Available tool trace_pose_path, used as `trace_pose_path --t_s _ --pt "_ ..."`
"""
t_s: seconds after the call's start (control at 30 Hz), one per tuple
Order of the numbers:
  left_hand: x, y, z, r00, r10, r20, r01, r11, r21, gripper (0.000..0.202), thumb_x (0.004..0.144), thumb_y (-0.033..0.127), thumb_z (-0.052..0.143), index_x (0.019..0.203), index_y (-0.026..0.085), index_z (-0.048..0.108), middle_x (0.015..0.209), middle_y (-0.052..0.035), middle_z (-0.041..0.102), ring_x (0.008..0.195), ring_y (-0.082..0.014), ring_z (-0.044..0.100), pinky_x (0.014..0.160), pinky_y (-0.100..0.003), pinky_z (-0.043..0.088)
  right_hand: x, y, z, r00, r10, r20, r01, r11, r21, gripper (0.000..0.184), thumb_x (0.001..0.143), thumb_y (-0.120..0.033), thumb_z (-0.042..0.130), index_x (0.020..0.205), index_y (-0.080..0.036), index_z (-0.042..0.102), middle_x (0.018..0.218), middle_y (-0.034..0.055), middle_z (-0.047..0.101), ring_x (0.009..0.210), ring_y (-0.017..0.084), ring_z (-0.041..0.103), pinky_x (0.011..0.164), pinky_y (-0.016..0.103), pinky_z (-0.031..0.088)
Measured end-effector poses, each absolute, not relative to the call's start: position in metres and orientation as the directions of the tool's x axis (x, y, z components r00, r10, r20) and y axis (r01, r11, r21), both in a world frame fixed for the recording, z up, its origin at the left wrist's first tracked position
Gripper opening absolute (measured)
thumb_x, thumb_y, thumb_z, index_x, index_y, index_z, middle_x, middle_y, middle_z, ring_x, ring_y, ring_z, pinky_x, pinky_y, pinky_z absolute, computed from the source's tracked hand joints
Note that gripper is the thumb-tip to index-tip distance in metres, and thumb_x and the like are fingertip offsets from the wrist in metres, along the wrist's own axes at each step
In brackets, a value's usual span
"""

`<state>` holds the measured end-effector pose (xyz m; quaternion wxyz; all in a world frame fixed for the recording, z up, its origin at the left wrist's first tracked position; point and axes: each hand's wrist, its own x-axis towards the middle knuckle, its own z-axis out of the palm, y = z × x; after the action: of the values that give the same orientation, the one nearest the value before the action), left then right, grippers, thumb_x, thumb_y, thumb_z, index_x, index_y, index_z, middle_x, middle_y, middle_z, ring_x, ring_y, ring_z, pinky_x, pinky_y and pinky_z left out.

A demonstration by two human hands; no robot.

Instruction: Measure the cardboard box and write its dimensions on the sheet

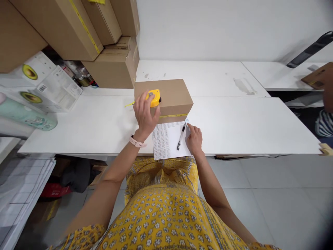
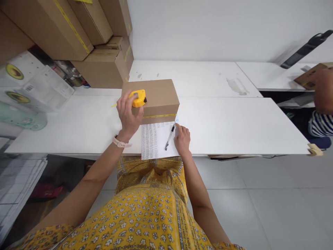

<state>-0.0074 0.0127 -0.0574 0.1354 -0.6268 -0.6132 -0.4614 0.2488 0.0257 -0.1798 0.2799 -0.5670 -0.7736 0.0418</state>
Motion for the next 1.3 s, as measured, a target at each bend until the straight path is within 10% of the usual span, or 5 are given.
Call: trace_pose_path --t_s 0.4,0.5,0.67,1.3 --pt "-0.009 0.026 -0.024 -0.262 0.815 0.517 0.763 -0.152 0.628 0.070 0.079 0.036 0.080 0.140 0.022 0.048 0.132 -0.0134 0.060 0.129 -0.0351 0.051 0.110 -0.052 0.041 0.244 0.015 -0.161 0.005 0.875 0.484 0.676 0.354 -0.646 0.035 0.094 -0.019 0.039 0.115 -0.020 0.067 0.109 0.0141 0.069 0.104 0.027 0.058 0.097 0.045 0.046" --pt "0.010 -0.013 -0.015 -0.079 0.855 0.512 0.725 -0.303 0.618 0.081 0.076 0.043 0.084 0.144 0.024 0.043 0.122 -0.0096 0.064 0.117 -0.0304 0.059 0.104 -0.047 0.048 0.233 -0.002 -0.127 0.116 0.916 0.383 0.383 0.315 -0.869 0.032 0.098 -0.040 0.046 0.112 -0.021 0.067 0.101 0.0112 0.070 0.094 0.024 0.062 0.091 0.043 0.050" --pt "0.032 -0.048 -0.014 0.126 0.866 0.484 0.760 -0.398 0.513 0.084 0.074 0.040 0.085 0.143 0.024 0.041 0.126 -0.0093 0.064 0.111 -0.0292 0.061 0.099 -0.045 0.051 0.214 -0.018 -0.065 -0.231 0.963 0.138 -0.124 0.112 -0.986 0.050 0.096 -0.062 0.047 0.119 -0.023 0.067 0.103 0.0072 0.071 0.091 0.020 0.066 0.083 0.037 0.054" --pt "-0.047 -0.031 0.015 -0.097 0.982 0.161 0.383 -0.112 0.917 0.085 0.064 0.047 0.087 0.136 0.021 0.052 0.109 -0.0096 0.070 0.098 -0.0262 0.068 0.086 -0.041 0.055 0.232 0.049 -0.018 -0.243 0.959 0.148 -0.130 0.119 -0.984 0.047 0.078 -0.066 0.071 0.076 -0.021 0.058 0.081 0.0024 0.066 0.079 0.016 0.060 0.074 0.031 0.051"
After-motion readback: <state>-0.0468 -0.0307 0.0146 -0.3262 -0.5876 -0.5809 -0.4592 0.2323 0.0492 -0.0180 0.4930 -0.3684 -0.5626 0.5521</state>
